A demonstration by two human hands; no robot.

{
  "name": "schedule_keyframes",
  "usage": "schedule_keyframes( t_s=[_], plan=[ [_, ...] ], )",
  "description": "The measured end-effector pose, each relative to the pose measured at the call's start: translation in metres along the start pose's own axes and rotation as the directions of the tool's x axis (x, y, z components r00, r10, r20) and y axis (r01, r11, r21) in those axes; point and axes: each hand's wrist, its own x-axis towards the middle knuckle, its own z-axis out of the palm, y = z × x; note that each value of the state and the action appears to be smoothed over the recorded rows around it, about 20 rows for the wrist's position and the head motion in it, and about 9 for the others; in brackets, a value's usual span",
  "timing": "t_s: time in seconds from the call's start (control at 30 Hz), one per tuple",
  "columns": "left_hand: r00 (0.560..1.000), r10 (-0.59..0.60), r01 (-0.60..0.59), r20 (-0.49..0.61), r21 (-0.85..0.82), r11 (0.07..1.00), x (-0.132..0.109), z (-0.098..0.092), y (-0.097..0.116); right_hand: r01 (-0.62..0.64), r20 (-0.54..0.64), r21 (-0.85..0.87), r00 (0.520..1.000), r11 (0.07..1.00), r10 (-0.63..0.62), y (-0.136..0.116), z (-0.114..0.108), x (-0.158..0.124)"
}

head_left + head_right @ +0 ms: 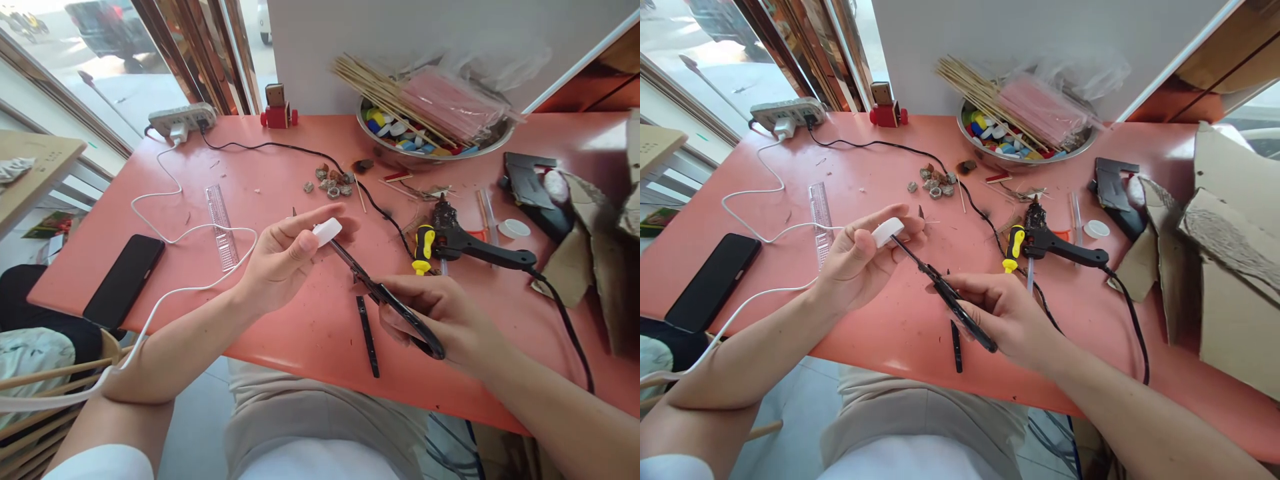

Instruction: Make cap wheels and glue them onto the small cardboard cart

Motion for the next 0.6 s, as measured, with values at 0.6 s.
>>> schedule_keyframes(
  t_s=[0.6],
  plan=[
    [0.992,0.125,-0.113,-0.017,0.322,0.940,0.009,-0.004,0.011,0.111,-0.121,-0.898,0.869,0.427,-0.480,0.017,-0.034,-0.017]
  ],
)
